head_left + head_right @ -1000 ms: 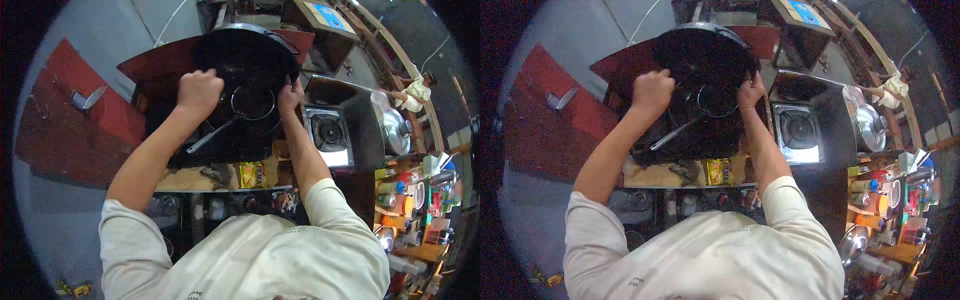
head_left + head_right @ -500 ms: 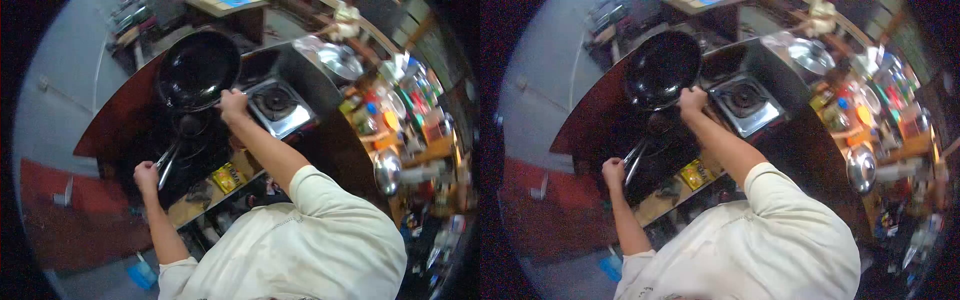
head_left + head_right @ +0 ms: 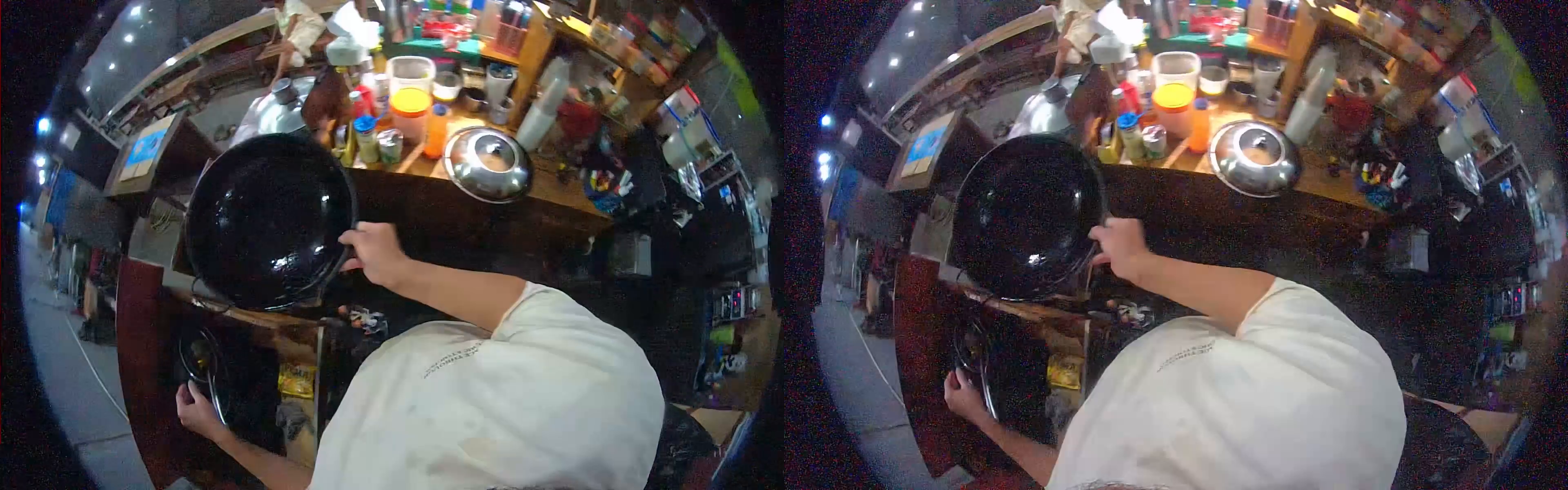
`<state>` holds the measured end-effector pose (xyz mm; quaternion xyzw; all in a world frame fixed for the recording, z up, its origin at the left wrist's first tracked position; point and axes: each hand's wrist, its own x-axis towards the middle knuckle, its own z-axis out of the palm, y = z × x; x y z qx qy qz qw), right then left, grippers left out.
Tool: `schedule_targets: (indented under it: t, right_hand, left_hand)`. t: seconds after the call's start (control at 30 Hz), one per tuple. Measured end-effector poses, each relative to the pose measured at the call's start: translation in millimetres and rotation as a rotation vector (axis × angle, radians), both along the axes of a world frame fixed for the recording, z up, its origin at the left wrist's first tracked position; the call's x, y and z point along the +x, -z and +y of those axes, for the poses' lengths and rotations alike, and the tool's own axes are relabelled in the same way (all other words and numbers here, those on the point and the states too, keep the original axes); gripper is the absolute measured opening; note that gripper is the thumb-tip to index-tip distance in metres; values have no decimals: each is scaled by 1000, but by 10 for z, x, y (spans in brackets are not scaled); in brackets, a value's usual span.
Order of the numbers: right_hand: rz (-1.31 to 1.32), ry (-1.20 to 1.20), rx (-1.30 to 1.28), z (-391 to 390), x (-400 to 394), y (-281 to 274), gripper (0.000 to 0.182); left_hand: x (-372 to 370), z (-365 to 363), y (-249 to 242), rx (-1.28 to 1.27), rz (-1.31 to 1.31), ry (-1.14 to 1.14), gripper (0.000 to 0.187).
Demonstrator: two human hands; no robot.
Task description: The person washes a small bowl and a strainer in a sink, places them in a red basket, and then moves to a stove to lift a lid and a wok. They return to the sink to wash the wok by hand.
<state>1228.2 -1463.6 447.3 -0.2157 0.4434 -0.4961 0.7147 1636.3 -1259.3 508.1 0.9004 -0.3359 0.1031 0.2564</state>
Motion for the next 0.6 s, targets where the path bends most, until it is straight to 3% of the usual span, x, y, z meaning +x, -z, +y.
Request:
schedule_targets:
  t: [0.07,0.13,0.17,0.2,0.27,0.3,0.33,0.43,0.47,0.53,0.6]
  right_hand:
    - [-45,164,17,149,-898,-80,9]
    - [83,246,-9,393,-1861,-95,8]
    - [60,327,-4,554,-2272,-113,9]
    - [225,395,35,746,-2672,-199,7]
    - [214,604,72,1117,-3301,-281,6]
    - [241,682,97,1334,-3634,-208,5]
    - [269,759,121,1564,-3919,-103,5]
    - [362,1024,169,2210,-4495,205,7]
    - [414,1086,199,2457,-4671,379,8]
    - [370,1194,257,2825,-4883,604,11]
    - [299,1312,349,3177,-4962,742,16]
  left_hand:
    - [-420,-544,129,-94,222,281,32]
    - [-1088,-1154,236,-68,175,578,26]
    - [-1433,-1437,357,-33,287,692,24]
    - [-1802,-1723,439,3,401,802,23]
    - [-2885,-2165,389,226,474,870,20]
    - [-3418,-2333,349,242,304,1074,20]
    - [-3940,-2509,486,125,405,1221,20]
    - [-5386,-3081,1078,194,427,1481,19]
    - [-5875,-3241,1288,299,306,1506,19]
    - [-6650,-3539,1728,212,20,1588,28]
    - [-7234,-3771,2072,90,-29,1513,31]
